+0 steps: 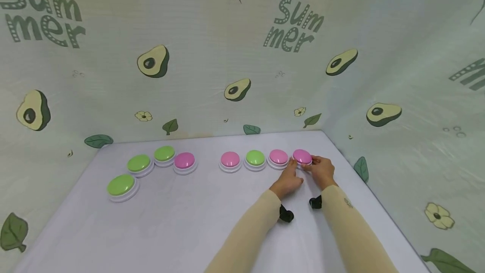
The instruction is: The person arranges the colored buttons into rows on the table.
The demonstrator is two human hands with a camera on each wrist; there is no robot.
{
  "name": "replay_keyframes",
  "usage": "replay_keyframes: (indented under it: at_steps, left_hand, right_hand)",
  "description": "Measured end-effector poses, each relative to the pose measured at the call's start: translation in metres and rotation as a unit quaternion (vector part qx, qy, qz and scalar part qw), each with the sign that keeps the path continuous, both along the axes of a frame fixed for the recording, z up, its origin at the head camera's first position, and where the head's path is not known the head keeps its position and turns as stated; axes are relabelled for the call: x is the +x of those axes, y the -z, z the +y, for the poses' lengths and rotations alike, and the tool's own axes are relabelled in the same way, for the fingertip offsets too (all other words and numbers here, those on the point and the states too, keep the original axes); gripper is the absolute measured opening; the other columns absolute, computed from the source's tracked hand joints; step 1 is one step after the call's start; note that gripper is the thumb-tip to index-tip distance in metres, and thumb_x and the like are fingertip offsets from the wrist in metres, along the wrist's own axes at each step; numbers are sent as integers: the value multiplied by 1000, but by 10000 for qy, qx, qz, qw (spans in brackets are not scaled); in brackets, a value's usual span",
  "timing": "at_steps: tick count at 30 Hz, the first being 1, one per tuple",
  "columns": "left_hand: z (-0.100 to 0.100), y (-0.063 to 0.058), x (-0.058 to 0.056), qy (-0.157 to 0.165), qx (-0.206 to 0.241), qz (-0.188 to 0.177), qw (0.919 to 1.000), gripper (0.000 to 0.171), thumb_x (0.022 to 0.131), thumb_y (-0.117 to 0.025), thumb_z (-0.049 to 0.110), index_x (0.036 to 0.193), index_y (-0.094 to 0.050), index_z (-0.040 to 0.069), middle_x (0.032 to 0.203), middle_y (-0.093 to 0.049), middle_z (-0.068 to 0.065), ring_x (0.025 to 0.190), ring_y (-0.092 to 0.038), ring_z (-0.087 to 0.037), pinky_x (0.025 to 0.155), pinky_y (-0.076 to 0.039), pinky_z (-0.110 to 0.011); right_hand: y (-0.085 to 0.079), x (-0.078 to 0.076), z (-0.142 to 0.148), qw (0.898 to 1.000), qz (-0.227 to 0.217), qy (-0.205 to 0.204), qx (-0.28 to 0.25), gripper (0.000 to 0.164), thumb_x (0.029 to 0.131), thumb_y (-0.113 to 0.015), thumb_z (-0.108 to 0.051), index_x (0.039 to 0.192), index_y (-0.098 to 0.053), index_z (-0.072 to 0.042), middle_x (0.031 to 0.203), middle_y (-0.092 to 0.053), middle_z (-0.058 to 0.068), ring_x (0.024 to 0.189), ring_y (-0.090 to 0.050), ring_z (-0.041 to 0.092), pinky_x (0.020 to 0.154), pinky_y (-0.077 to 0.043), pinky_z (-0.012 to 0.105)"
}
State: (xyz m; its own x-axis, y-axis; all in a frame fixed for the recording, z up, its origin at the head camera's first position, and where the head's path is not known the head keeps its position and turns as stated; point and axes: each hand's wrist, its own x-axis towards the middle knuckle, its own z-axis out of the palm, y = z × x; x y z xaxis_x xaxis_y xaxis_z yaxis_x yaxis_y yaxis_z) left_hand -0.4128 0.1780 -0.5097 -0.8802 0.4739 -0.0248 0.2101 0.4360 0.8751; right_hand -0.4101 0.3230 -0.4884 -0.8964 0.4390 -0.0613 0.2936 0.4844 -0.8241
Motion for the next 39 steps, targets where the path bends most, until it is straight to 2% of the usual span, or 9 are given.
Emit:
replay_keyframes:
  at_steps: [4,10,14,20,27,31,34,37,39]
  left_hand:
    - [0,1,1,-4,-87,22,10000,79,95,-65,8,164,-27,1,174,-19,-12,158,-23,-20,127,-24,-27]
    - [-3,-3,6,2,-50,85,10000,79,94,-65,8,164,-29,0,174,-21,-12,159,-20,-20,128,-20,-28]
    - [-6,-6,10,-51,-5,38,10000,79,95,-66,7,164,-29,2,174,-21,-10,158,-23,-20,127,-24,-29]
    - [-6,-2,19,-56,119,112,9999,80,94,-66,9,164,-29,1,173,-25,-11,158,-25,-21,127,-25,-29]
    - [-10,-1,38,-278,461,-174,9984,75,95,-72,17,163,-39,10,157,-53,-12,138,-56,-25,117,-44,-34]
    - [-19,-1,52,-281,320,-99,9990,70,96,-73,23,159,-47,14,146,-62,-12,128,-61,-17,114,-47,-33]
    - [-30,1,64,-281,239,-157,9992,63,97,-72,24,156,-52,17,144,-64,-7,125,-62,-14,114,-48,-33]
    - [-44,2,74,-241,383,-298,9985,59,98,-72,25,154,-55,17,148,-62,0,129,-62,-14,115,-47,-32]
    - [-56,1,79,-150,649,-367,9971,56,99,-71,23,152,-56,14,149,-62,0,132,-61,-16,114,-47,-31]
  right_hand:
    - [0,1,0,10000,-9,34,-75,64,94,-80,-12,147,-51,10,146,-55,29,142,-49,43,120,-40,52]
    - [0,2,-2,9999,45,49,-85,62,95,-79,-12,146,-51,11,146,-54,30,143,-48,43,120,-40,52]
    - [0,3,-5,9998,45,109,-139,61,97,-78,-13,146,-51,10,147,-54,30,142,-49,43,119,-42,51]
    - [3,7,-5,9996,180,197,-67,63,96,-80,-15,144,-52,12,144,-56,31,139,-53,44,116,-45,51]
    - [3,17,-3,9989,385,33,260,62,95,-80,-18,141,-54,15,138,-59,34,134,-54,48,113,-46,57]
    - [6,22,-2,9986,395,17,359,62,96,-78,-19,141,-54,16,137,-59,34,135,-53,49,114,-44,58]
    - [10,23,-1,9988,362,-79,314,68,96,-78,-24,144,-51,15,140,-57,34,137,-51,49,116,-43,57]
    - [14,26,-3,9991,395,-84,106,76,95,-78,-29,147,-46,16,146,-51,36,140,-47,49,117,-41,57]
    - [15,29,-8,9990,448,-1,12,79,96,-78,-31,149,-43,16,148,-48,37,142,-44,50,119,-38,57]
